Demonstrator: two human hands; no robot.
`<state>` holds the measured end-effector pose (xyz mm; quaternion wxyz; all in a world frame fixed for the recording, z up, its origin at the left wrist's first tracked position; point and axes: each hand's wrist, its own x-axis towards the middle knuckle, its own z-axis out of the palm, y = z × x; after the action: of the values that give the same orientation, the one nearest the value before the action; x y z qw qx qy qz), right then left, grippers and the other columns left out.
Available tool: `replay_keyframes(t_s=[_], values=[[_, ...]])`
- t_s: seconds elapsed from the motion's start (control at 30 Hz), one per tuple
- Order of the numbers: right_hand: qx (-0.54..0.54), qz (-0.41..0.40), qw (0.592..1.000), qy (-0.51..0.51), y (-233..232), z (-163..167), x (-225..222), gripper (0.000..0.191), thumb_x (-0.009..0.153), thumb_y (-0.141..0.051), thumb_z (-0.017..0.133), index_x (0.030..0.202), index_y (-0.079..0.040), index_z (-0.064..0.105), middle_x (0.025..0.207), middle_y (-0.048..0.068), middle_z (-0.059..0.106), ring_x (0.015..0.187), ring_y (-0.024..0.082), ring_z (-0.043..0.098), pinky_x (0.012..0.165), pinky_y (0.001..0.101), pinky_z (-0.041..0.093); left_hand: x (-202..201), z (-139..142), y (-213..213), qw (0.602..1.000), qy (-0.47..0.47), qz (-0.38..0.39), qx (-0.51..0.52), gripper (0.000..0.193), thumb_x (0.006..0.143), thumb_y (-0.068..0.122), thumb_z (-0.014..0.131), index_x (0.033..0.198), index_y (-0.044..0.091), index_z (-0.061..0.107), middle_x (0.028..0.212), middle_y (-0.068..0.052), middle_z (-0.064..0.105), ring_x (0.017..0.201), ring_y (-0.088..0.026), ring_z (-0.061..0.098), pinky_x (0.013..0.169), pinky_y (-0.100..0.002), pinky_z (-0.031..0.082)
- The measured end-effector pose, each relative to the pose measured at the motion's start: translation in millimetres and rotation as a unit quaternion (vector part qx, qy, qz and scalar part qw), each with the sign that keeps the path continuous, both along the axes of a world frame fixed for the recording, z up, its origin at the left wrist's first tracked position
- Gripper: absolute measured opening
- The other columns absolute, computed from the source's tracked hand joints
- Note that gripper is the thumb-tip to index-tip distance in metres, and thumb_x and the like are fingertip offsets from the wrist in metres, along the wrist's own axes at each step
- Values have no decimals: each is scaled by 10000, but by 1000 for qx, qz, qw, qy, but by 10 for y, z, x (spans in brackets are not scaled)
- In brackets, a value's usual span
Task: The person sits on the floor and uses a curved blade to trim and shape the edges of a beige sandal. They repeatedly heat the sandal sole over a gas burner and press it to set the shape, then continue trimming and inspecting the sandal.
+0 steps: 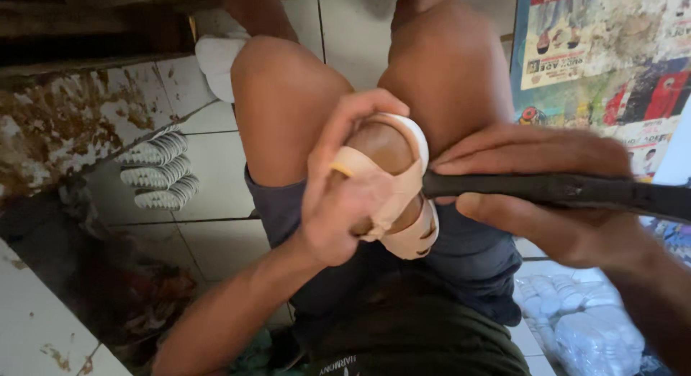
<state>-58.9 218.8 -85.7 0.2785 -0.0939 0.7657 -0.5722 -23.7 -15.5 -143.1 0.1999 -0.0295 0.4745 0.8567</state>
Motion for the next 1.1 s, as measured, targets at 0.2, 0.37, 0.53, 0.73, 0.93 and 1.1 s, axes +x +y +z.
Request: replay_keyframes(t_s=[0.2, 0.37, 0.53, 0.73, 0.93, 1.1], values=[[63, 68, 992, 80, 28, 71, -40, 268, 859, -97, 756, 1112, -10, 744, 1118, 153, 765, 998, 215, 752, 828, 328, 592, -3, 42, 19, 1000, -6, 8, -16, 597, 927, 248, 612, 1421, -39, 438, 1177, -149, 613, 1015, -171, 588, 943, -272, 505], [-84, -29, 996, -16, -22, 10, 89, 303, 889, -102, 650, 1139, 46, 735, 1144, 182, 760, 1038, 266, 740, 892, 347, 610, 65, 34, 19, 993, -69, 23, 96, 665, 892, 240, 615, 1470, -33, 432, 1168, -153, 604, 1047, -188, 620, 925, -283, 507], [-145, -140, 970, -138, 34, -60, 156, 356, 875, -84, 612, 1149, 131, 688, 1144, 236, 739, 1013, 321, 780, 926, 397, 663, 52, 1, 3, 997, -42, 7, 69, 634, 887, 245, 618, 1422, -36, 430, 1185, -147, 592, 1038, -179, 596, 959, -286, 506], [-56, -75, 994, -54, 0, -18, 31, 295, 909, -96, 702, 1150, 73, 727, 1175, 213, 761, 1065, 291, 775, 892, 376, 675, 40, -8, -24, 1000, 14, -9, -7, 605, 900, 246, 642, 1405, -15, 436, 1199, -114, 577, 1037, -144, 570, 957, -266, 474], [80, 128, 984, 94, 0, 20, -326, 298, 838, -170, 782, 1105, -40, 751, 1094, 122, 769, 991, 201, 761, 806, 328, 620, 14, -27, -106, 993, 65, -71, -71, 510, 943, 182, 653, 1388, 6, 475, 1156, -68, 554, 1005, -103, 546, 926, -233, 458], [59, 161, 983, 62, 100, 34, -417, 312, 847, -171, 766, 1129, -38, 755, 1079, 93, 763, 775, 164, 739, 624, 282, 589, -42, 43, -118, 997, 2, -81, -19, 639, 900, 140, 710, 1466, 33, 434, 1158, -86, 582, 975, -131, 573, 893, -271, 507]])
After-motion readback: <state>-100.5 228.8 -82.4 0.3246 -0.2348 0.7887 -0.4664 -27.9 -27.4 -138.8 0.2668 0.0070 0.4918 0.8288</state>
